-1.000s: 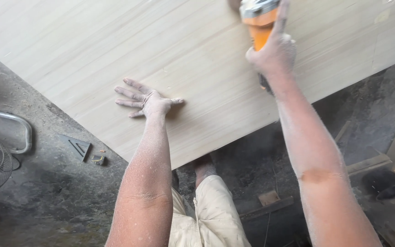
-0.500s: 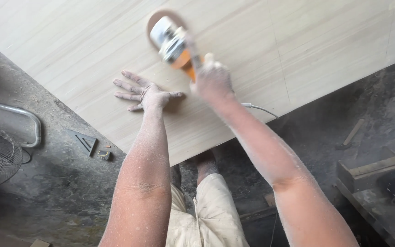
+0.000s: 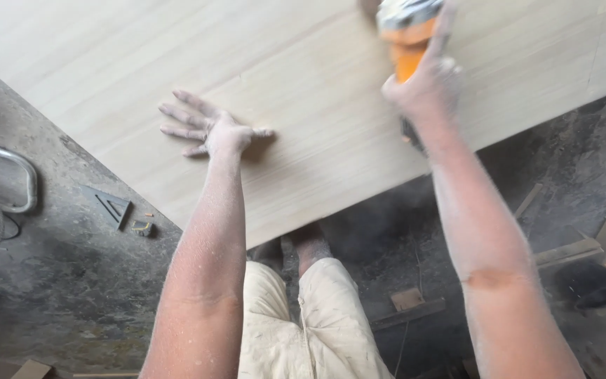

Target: Using an electric orbital sander to smooth the surface of a large wooden panel in a workshop environment.

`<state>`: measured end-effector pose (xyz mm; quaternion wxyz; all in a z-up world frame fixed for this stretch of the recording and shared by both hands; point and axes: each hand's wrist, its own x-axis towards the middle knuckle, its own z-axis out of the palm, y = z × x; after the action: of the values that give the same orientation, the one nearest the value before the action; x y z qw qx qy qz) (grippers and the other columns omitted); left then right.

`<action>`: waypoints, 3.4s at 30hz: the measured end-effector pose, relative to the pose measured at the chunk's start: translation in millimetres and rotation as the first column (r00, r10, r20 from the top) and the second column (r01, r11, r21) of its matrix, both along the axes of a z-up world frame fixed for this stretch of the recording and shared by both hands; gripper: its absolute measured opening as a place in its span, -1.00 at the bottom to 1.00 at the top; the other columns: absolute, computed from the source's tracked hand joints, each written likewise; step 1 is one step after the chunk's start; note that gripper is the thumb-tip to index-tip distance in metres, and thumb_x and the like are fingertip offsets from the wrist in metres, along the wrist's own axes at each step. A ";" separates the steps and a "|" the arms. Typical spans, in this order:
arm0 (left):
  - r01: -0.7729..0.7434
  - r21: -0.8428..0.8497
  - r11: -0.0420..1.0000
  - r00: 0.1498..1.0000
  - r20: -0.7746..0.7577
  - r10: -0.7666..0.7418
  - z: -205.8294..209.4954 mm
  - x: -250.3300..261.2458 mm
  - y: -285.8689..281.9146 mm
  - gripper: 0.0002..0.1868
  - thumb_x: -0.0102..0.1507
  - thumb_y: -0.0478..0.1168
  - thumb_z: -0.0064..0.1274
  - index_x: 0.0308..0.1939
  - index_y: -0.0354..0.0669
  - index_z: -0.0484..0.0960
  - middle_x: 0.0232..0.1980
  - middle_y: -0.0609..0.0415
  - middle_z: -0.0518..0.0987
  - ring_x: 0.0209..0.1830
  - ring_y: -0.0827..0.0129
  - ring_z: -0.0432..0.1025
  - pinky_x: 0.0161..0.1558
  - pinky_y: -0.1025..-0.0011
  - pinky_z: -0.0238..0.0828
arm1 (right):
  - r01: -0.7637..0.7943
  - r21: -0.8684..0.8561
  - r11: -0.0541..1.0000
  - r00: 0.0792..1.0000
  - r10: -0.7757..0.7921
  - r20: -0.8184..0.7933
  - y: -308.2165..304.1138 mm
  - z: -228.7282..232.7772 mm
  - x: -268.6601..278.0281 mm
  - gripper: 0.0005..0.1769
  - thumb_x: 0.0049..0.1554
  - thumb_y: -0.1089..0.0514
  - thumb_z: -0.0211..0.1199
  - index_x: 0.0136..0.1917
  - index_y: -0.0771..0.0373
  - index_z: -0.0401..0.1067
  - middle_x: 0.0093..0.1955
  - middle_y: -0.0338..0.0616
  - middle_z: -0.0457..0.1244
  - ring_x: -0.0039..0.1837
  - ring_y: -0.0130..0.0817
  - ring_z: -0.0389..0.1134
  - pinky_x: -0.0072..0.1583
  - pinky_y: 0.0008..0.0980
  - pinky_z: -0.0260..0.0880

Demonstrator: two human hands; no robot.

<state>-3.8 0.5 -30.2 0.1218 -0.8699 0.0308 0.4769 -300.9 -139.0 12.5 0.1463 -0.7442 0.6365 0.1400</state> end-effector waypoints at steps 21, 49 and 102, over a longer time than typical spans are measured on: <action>0.286 -0.045 0.957 0.954 -0.075 -0.289 2.6 -89.6 154.1 0.96 -0.25 0.36 0.64 0.50 -0.14 -0.85 0.49 -0.35 -0.94 0.46 -0.43 -0.98 0.30 -0.67 -0.69 | -0.444 -0.023 0.896 0.894 0.445 0.062 120.6 -14.1 71.5 0.37 -0.08 0.02 0.49 0.70 -0.13 -0.40 -0.26 -0.18 0.10 -0.41 -0.24 0.26 -0.39 -0.21 0.37; 0.350 0.053 0.935 0.933 -0.112 -0.343 12.5 -91.4 151.6 0.98 -0.32 0.32 0.66 0.52 -0.10 -0.81 0.54 -0.33 -0.86 0.51 -0.43 -0.90 0.32 -0.68 -0.52 | -0.407 0.072 0.910 0.908 0.412 -0.075 143.6 -2.9 115.7 0.38 0.03 -0.43 0.46 0.69 -0.06 -0.45 -0.06 -0.10 0.21 -0.20 -0.16 0.38 -0.30 -0.21 0.46; 0.319 -0.084 0.944 0.948 0.023 -0.318 5.9 -97.8 159.1 0.85 -0.25 -0.30 0.66 0.55 -0.06 -0.76 0.49 -0.39 -0.89 0.46 -0.46 -0.96 0.26 -0.76 -0.68 | -0.462 -0.142 0.875 0.874 0.477 0.094 201.2 11.5 107.5 0.01 -0.11 0.16 0.26 0.50 -0.27 -0.12 -0.22 -0.24 0.16 -0.36 -0.13 0.41 -0.36 -0.13 0.46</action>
<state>-101.6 159.6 -24.3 0.1595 -0.8603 0.1909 0.4450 -193.4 62.1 23.9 0.1045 -0.8910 0.4332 0.0870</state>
